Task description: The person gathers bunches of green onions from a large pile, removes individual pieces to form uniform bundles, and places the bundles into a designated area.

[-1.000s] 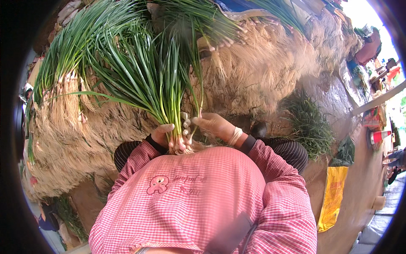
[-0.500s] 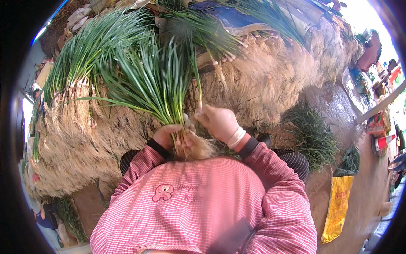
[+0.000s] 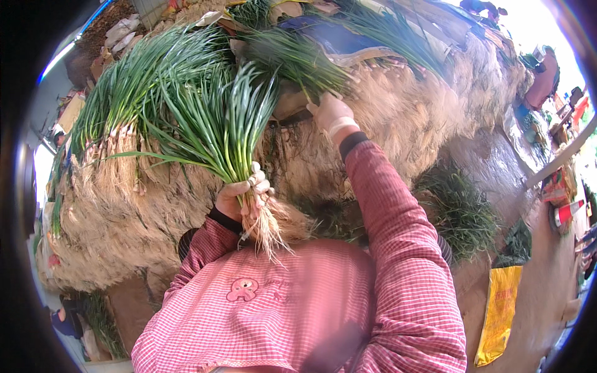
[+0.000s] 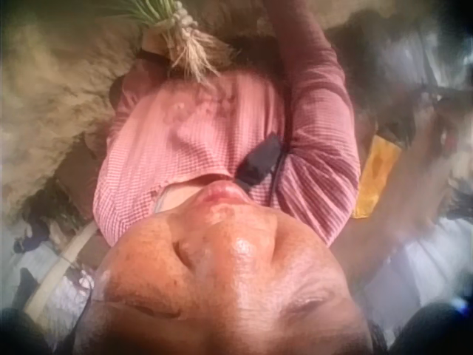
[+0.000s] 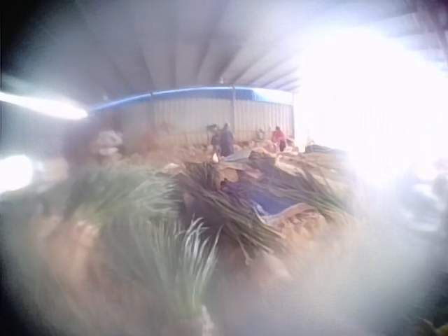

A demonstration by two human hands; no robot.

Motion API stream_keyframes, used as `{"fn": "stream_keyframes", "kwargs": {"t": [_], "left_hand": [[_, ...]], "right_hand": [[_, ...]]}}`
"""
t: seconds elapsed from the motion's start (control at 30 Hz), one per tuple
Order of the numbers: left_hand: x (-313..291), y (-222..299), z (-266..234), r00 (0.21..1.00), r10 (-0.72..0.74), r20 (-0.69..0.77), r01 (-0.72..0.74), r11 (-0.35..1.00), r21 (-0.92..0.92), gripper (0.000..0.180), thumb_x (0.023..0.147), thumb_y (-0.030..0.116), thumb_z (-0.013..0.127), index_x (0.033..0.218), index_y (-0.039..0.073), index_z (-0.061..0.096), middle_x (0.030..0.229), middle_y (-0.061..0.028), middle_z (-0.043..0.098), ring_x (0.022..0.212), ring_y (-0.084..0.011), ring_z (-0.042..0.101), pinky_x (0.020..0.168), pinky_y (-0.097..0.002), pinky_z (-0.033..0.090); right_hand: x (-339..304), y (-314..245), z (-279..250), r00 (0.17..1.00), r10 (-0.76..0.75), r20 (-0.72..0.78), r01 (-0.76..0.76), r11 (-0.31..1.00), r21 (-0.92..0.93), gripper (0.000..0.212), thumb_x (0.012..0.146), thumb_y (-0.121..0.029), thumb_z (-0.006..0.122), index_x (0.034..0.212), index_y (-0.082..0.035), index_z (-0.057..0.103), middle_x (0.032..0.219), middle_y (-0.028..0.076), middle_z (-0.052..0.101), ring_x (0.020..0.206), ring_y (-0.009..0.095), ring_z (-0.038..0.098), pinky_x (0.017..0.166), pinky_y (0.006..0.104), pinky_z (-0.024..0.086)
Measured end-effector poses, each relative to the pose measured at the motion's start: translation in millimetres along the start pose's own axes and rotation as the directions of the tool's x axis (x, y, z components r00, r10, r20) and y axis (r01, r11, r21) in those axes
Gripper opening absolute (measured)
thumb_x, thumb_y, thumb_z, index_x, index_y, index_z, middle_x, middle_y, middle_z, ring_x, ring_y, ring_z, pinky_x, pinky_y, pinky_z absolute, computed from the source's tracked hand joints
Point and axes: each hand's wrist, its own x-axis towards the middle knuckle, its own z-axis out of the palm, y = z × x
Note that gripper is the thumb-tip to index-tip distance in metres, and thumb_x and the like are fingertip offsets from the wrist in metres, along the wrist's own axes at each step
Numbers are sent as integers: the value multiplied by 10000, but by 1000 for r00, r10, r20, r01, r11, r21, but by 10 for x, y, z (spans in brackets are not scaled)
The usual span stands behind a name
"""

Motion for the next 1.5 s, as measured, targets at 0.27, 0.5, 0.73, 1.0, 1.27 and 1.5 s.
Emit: {"fn": "stream_keyframes", "kwargs": {"t": [0.27, 0.5, 0.73, 1.0, 1.27, 1.5], "left_hand": [[-5, 283, 62, 973, 108, -205, -62, 973, 221, 526, 834, 141, 648, 1306, 5, 458, 1298, -233, 561, 810, -265, 688, 685, -382, 592], [-81, 102, -72, 957, -28, -289, 77, 984, 159, 424, 836, 98, 631, 1232, 1, 514, 1186, -200, 610, 763, -267, 680, 639, -367, 614], [-246, 32, -139, 956, -41, -292, 81, 988, 128, 414, 831, 100, 639, 1223, 25, 531, 1156, -198, 624, 839, -268, 661, 630, -372, 574], [-358, 63, -128, 926, -151, -347, 220, 960, 171, 442, 845, 157, 645, 1246, 10, 532, 1149, -243, 623, 712, -272, 670, 478, -312, 551], [-497, 92, -282, 928, -279, -245, 298, 954, 43, 462, 837, 164, 643, 1241, -35, 539, 1136, -216, 627, 887, -291, 652, 617, -342, 588], [-431, -30, 5, 966, -146, -215, 160, 986, 49, 370, 835, 188, 654, 1112, -45, 579, 960, -120, 628, 752, -189, 572, 623, -308, 497]], "right_hand": [[-1121, -365, 444, 933, -359, -36, 354, 891, 286, 243, 955, -287, 572, 1020, -56, 616, 746, 107, 642, 691, 255, 656, 685, 375, 552], [-1170, -391, 214, 872, -373, 318, 337, 927, 163, 376, 988, -298, 540, 1265, -46, 563, 1030, 148, 680, 857, 246, 672, 777, 349, 569], [-703, -622, 607, 871, -158, 465, -340, 491, 802, 522, 945, -407, 628, 1237, 22, 569, 983, 32, 684, 666, 71, 555, 626, 230, 488], [-1036, -221, 1186, 955, -251, 161, -2, 534, 845, 445, 985, -384, 551, 1189, 8, 603, 1098, 152, 666, 991, 266, 636, 847, 370, 507], [-1150, 409, 484, 856, -480, 191, 251, 709, 659, 257, 980, -294, 544, 967, -57, 644, 875, 70, 674, 778, 225, 630, 693, 375, 499], [-1060, 114, 606, 718, -633, 289, 274, 639, 719, 356, 964, -205, 573, 1281, -41, 574, 1097, 91, 654, 924, 232, 635, 813, 340, 523]]}}
